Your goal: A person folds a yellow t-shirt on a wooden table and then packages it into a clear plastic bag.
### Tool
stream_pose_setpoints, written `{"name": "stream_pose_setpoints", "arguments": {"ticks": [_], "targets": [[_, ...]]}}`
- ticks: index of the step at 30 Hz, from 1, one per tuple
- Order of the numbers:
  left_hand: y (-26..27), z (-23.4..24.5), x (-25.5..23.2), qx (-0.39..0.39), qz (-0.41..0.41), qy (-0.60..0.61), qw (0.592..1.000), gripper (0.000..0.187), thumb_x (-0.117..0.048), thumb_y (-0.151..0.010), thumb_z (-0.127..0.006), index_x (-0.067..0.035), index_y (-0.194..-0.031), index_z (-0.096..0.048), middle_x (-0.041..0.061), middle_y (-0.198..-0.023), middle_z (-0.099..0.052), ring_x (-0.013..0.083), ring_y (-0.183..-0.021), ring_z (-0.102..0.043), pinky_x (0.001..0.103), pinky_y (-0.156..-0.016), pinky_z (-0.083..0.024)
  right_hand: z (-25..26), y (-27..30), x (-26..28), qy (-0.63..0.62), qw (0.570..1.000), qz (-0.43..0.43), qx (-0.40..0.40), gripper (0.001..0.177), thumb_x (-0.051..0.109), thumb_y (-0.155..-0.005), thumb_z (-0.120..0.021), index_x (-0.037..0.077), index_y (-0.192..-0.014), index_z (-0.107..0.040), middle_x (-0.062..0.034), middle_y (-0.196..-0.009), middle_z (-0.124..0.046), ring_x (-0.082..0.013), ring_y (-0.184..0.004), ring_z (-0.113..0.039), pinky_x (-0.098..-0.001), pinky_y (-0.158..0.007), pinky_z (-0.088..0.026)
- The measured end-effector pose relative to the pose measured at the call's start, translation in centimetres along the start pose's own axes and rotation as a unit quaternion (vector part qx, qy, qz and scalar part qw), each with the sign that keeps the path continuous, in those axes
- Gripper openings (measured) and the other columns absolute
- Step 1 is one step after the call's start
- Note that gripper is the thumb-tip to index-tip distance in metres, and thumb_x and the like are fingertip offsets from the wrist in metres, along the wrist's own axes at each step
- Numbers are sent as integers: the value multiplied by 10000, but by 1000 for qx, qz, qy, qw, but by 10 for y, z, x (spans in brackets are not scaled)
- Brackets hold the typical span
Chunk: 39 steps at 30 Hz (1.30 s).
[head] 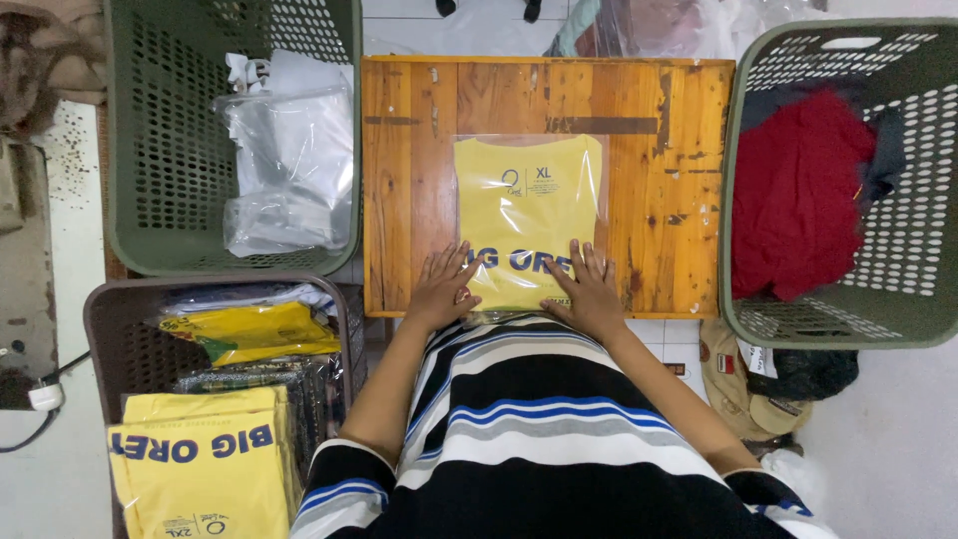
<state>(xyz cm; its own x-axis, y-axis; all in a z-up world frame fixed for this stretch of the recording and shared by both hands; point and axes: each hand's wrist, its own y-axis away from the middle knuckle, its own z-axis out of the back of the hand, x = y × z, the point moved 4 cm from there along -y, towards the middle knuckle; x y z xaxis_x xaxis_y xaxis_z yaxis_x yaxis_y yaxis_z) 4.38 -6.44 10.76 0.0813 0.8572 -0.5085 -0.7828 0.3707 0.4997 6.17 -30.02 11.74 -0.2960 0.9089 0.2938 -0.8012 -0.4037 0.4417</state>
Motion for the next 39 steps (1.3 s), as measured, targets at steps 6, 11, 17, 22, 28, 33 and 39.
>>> {"name": "stream_pose_setpoints", "arguments": {"ticks": [6, 11, 17, 22, 28, 33, 39], "targets": [[-2, 2, -1, 1, 11, -17, 1000, 658, -460, -793, -488, -329, -1368, -194, -19, -1463, -56, 216, -1340, -39, 431, -1070, 15, 9, -1, 3, -7, 1000, -5, 3, 649, 567, -760, -474, 359, -1335, -258, -120, -1444, -108, -320, -1328, -72, -600, -1001, -93], [7, 18, -5, -14, 124, -102, 987, 661, -557, -781, -379, -344, -1367, -160, -49, -1461, -49, 258, -1332, 79, 480, -1044, 137, 41, -27, 14, 111, 993, 27, 16, 667, 639, -742, -422, 366, -1331, -269, -107, -1452, -113, -328, -1334, -47, -575, -1022, -30], [16, 17, 13, -100, 227, -133, 960, 691, -568, -770, -379, -203, -1348, -280, 76, -1418, -201, 320, -1315, -42, 489, -1052, 99, 85, -68, 11, -41, 976, -50, -206, 497, 325, -865, -558, 169, -1312, -407, -169, -1383, -243, -334, -1258, -267, -480, -1000, -250], [-15, -19, 12, -255, 116, -126, 952, 597, -320, -666, -504, -26, -1173, -389, 176, -1219, -318, 364, -1182, -252, 444, -1013, -191, 54, -59, -25, -207, 913, -244, -253, 514, 208, -846, -579, 106, -1291, -344, -160, -1218, -341, -315, -1150, -382, -432, -886, -363], [-31, -22, -45, -279, -121, -158, 939, 724, -476, -580, -677, -130, -1179, -465, 150, -1110, -451, 335, -1055, -452, 435, -919, -340, -1, -83, -69, -275, 882, -292, -247, 434, 387, -756, -658, 113, -1057, -507, -20, -878, -497, -216, -856, -557, -340, -662, -462], [-37, -32, -41, -247, -130, -189, 941, 670, -401, -638, -688, -190, -1223, -437, 137, -1130, -468, 355, -1088, -421, 465, -900, -343, 1, -99, -65, -337, 878, -290, -179, 306, 452, -682, -685, 161, -764, -636, 15, -611, -598, -163, -593, -618, -287, -463, -480], [-40, -18, -38, -269, -100, 5, 958, 319, -139, -849, -494, -91, -1161, -539, 128, -1165, -539, 293, -1126, -472, 436, -965, -328, 42, -48, -59, -526, 790, -214, -233, 230, 181, -830, -574, 27, -999, -547, -85, -735, -566, -179, -613, -579, -281, -517, -479]]}}
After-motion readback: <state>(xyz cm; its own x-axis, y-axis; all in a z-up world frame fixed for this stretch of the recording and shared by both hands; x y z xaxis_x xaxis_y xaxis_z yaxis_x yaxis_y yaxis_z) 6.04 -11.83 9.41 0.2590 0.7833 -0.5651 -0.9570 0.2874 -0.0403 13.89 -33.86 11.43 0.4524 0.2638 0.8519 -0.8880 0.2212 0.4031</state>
